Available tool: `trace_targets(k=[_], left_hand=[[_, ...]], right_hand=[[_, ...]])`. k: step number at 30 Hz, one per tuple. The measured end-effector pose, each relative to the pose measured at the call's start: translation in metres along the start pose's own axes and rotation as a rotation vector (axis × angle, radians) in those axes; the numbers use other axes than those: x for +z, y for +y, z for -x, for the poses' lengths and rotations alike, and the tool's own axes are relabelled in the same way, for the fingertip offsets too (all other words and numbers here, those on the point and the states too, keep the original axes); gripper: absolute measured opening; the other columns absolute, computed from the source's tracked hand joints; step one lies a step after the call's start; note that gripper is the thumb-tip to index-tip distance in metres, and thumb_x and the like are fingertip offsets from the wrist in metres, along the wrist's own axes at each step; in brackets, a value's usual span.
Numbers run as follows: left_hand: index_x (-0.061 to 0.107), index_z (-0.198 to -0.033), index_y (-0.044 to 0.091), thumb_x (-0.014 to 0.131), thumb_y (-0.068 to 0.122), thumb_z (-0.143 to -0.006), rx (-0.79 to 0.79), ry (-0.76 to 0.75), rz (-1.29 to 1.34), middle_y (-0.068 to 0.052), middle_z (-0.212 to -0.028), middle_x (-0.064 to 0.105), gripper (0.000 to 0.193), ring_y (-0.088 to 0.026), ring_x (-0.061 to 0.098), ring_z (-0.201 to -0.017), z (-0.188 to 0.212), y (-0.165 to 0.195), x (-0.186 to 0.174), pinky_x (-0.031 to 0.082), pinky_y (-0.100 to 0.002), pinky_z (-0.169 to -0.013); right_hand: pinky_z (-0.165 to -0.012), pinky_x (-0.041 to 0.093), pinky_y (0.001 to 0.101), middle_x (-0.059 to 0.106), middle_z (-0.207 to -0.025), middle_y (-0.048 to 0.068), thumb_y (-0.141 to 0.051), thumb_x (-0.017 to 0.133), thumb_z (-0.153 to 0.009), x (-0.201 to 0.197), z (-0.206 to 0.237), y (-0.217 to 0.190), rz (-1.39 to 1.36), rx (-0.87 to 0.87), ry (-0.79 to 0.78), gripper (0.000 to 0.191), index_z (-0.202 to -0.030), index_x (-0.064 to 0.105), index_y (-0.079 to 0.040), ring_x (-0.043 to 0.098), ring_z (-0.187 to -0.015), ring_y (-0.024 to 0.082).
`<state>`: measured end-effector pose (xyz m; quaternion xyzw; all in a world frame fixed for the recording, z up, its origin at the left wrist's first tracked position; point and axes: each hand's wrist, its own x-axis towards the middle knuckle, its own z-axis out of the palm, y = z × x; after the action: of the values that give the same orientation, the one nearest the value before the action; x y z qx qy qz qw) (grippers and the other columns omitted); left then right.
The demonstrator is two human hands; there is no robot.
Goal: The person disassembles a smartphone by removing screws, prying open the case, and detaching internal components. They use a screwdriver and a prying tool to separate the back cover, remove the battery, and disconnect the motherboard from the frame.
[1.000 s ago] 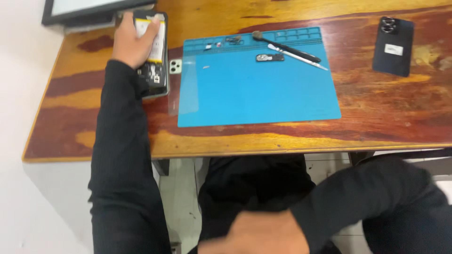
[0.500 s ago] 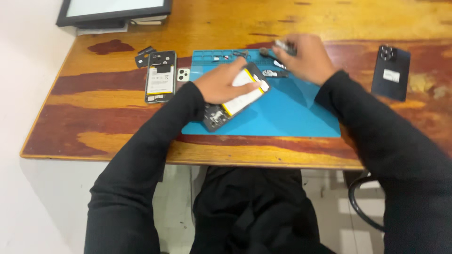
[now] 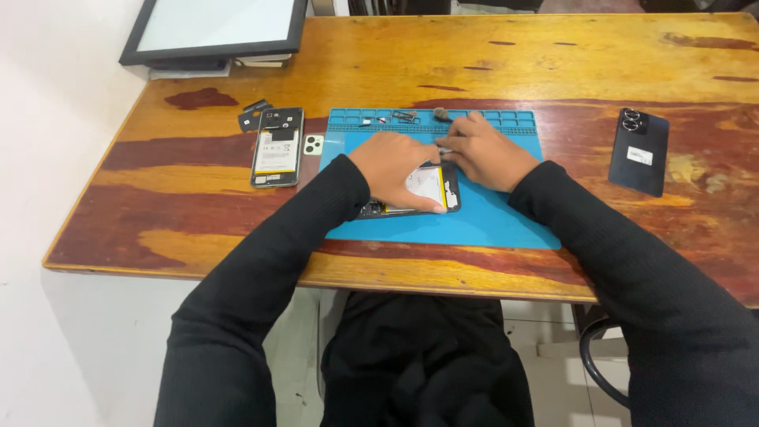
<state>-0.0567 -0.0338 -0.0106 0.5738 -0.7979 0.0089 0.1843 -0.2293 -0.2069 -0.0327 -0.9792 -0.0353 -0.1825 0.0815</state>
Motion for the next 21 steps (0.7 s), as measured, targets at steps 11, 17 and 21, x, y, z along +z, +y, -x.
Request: trace_targets(k=[11, 17, 21], left_hand=[[0.076, -0.105, 0.000, 0.076, 0.071, -0.076, -0.013, -0.030, -0.001, -0.012, -0.098, 0.066, 0.077, -0.032, 0.064, -0.096, 0.005, 0.007, -0.005, 0.054, -0.041, -0.077], [0.075, -0.114, 0.008, 0.068, 0.058, -0.088, -0.148, -0.003, 0.199, -0.008, -0.097, 0.070, 0.057, -0.024, 0.067, -0.087, 0.007, -0.008, -0.013, 0.054, -0.038, -0.073], [0.079, -0.108, 0.010, 0.065, 0.049, -0.097, -0.279, 0.168, 0.188, -0.006, -0.094, 0.074, 0.042, -0.018, 0.068, -0.078, 0.016, -0.036, -0.031, 0.054, -0.035, -0.068]], right_hand=[[-0.089, 0.052, 0.0425, 0.067, -0.105, 0.018, -0.026, 0.080, -0.087, -0.034, 0.007, 0.026, 0.077, 0.108, 0.134, 0.032, -0.111, 0.077, -0.004, 0.063, -0.104, 0.035], [-0.075, 0.058, 0.0416, 0.078, -0.092, 0.015, -0.034, 0.084, -0.079, -0.047, 0.017, 0.052, -0.158, 0.544, -0.238, 0.032, -0.096, 0.081, -0.007, 0.072, -0.079, 0.029], [-0.078, 0.056, 0.0404, 0.077, -0.099, 0.014, -0.028, 0.079, -0.084, -0.042, 0.017, 0.057, -0.117, 0.451, -0.201, 0.025, -0.100, 0.083, -0.009, 0.071, -0.086, 0.028]])
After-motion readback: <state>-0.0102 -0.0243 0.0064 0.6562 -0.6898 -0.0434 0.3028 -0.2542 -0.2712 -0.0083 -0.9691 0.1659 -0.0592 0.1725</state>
